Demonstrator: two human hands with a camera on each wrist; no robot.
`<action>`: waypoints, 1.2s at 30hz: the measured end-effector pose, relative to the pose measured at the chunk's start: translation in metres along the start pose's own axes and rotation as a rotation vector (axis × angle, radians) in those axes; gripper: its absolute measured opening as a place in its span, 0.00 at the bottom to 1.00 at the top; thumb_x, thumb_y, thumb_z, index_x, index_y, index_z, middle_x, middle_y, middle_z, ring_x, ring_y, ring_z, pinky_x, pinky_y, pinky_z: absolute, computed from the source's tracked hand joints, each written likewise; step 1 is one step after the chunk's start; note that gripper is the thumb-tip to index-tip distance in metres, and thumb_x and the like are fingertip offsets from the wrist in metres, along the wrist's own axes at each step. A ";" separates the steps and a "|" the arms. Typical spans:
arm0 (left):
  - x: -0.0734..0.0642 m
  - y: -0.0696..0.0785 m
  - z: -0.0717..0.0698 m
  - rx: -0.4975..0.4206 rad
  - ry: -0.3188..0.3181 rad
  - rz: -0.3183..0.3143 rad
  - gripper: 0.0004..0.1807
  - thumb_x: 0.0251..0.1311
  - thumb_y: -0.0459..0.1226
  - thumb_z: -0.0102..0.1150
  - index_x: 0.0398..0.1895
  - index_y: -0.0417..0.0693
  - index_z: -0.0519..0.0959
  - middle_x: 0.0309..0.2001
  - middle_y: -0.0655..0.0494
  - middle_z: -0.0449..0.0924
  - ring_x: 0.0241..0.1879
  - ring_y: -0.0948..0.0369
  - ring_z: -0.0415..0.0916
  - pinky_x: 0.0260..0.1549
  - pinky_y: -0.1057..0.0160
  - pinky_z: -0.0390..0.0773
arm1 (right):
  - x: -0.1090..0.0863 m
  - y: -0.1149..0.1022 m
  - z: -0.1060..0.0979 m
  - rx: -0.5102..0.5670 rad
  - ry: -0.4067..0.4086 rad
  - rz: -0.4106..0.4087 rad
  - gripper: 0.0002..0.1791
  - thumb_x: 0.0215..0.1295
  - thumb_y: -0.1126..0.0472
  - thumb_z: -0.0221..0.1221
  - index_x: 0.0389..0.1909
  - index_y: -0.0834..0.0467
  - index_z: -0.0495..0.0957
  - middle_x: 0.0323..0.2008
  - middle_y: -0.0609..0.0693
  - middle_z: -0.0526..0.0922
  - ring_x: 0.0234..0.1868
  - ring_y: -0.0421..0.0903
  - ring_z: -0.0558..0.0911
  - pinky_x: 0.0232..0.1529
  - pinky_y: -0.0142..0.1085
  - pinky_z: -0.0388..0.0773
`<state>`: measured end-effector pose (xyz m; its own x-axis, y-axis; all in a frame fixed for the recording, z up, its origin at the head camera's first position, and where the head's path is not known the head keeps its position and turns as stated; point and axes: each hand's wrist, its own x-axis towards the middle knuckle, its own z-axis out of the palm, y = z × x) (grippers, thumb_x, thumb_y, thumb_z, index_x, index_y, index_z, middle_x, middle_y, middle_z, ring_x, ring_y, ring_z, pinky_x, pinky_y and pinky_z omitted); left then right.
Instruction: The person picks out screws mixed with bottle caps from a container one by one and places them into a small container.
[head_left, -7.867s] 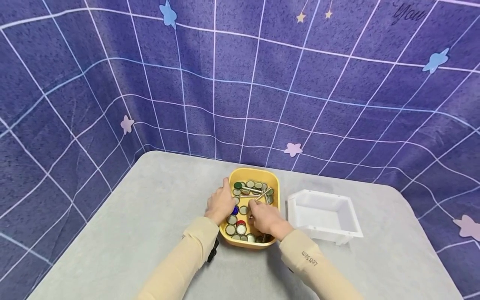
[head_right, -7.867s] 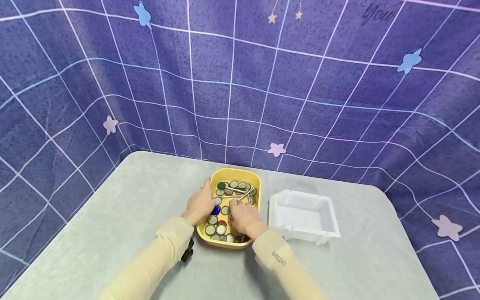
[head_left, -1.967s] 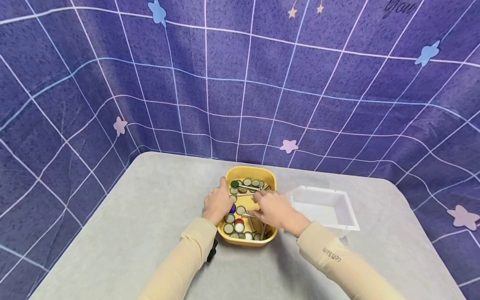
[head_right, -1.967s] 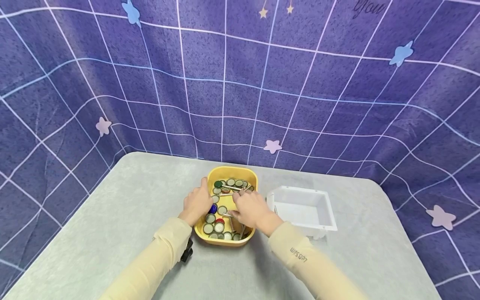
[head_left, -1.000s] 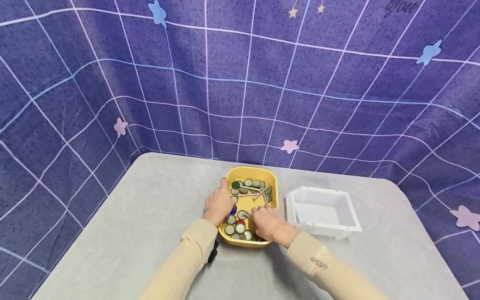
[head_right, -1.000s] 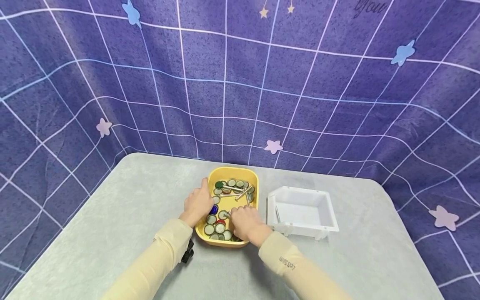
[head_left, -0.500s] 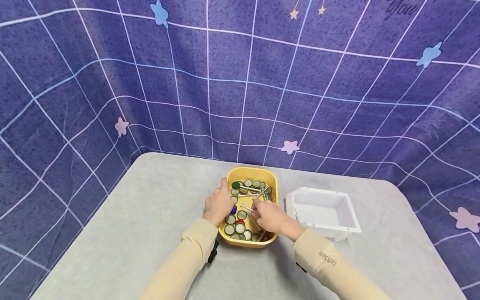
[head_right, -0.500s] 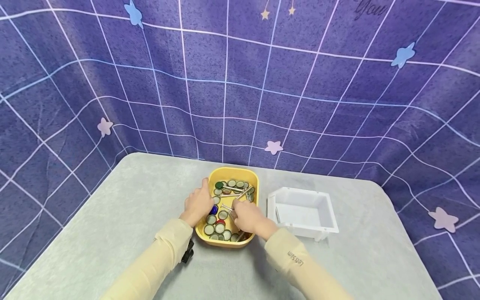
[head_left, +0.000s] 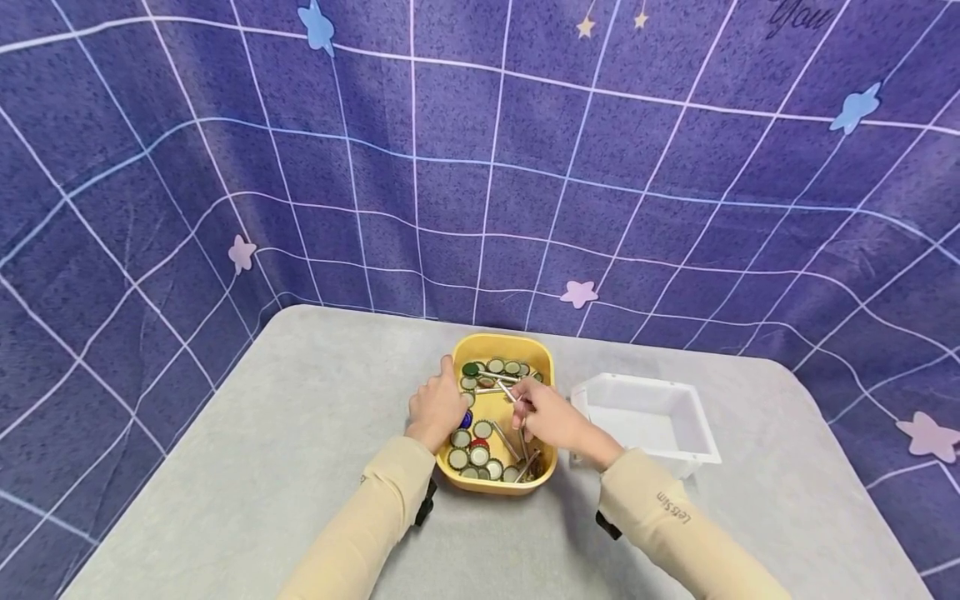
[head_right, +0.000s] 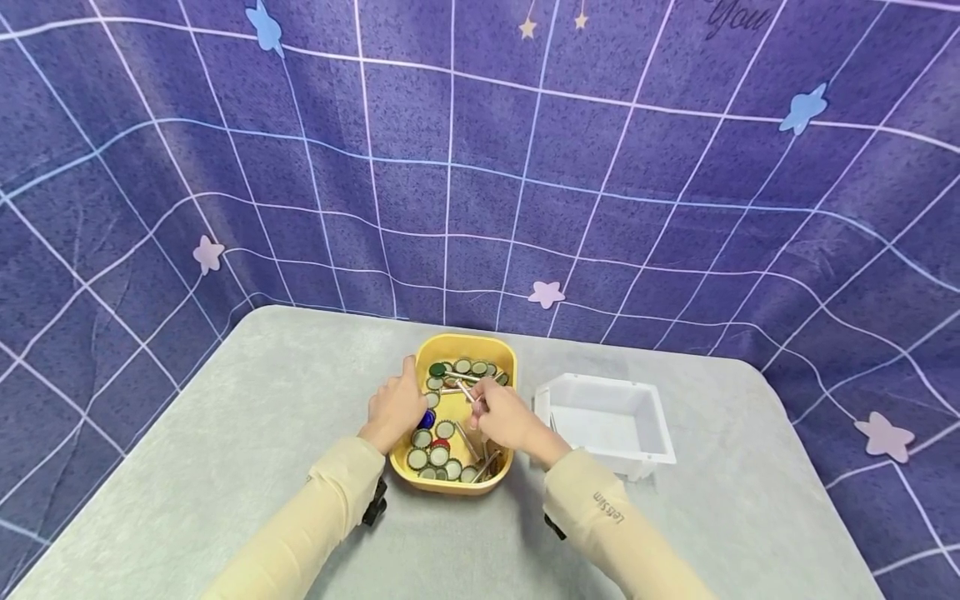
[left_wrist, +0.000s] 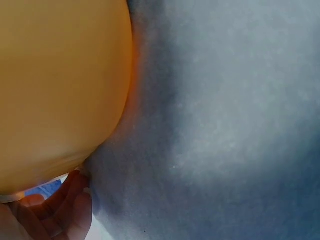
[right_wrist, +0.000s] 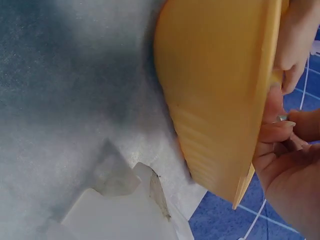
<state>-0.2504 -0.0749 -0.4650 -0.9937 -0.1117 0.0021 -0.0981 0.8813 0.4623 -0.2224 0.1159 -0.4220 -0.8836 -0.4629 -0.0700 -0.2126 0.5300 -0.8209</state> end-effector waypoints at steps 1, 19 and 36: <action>0.000 0.000 0.000 -0.001 -0.001 0.000 0.29 0.59 0.38 0.56 0.63 0.48 0.60 0.40 0.36 0.83 0.38 0.40 0.83 0.36 0.42 0.79 | 0.000 0.000 -0.002 0.016 -0.003 0.006 0.10 0.63 0.77 0.46 0.43 0.68 0.70 0.30 0.64 0.81 0.27 0.48 0.80 0.29 0.45 0.83; 0.001 -0.001 -0.001 -0.003 -0.013 -0.008 0.29 0.59 0.39 0.57 0.63 0.48 0.60 0.41 0.37 0.84 0.38 0.40 0.83 0.36 0.43 0.78 | -0.011 -0.007 -0.056 0.054 0.070 0.003 0.11 0.71 0.68 0.49 0.48 0.70 0.71 0.32 0.62 0.82 0.24 0.47 0.80 0.34 0.42 0.81; 0.001 -0.001 0.000 -0.006 -0.010 -0.005 0.29 0.59 0.38 0.56 0.63 0.48 0.60 0.42 0.36 0.84 0.40 0.40 0.82 0.37 0.42 0.78 | -0.035 0.006 -0.105 0.015 0.162 0.047 0.11 0.73 0.66 0.48 0.49 0.70 0.69 0.32 0.61 0.82 0.24 0.42 0.80 0.25 0.29 0.70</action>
<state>-0.2509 -0.0763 -0.4656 -0.9937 -0.1116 -0.0090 -0.1028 0.8781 0.4672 -0.2364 0.2095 -0.3651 -0.9484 -0.3166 -0.0178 -0.1639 0.5372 -0.8274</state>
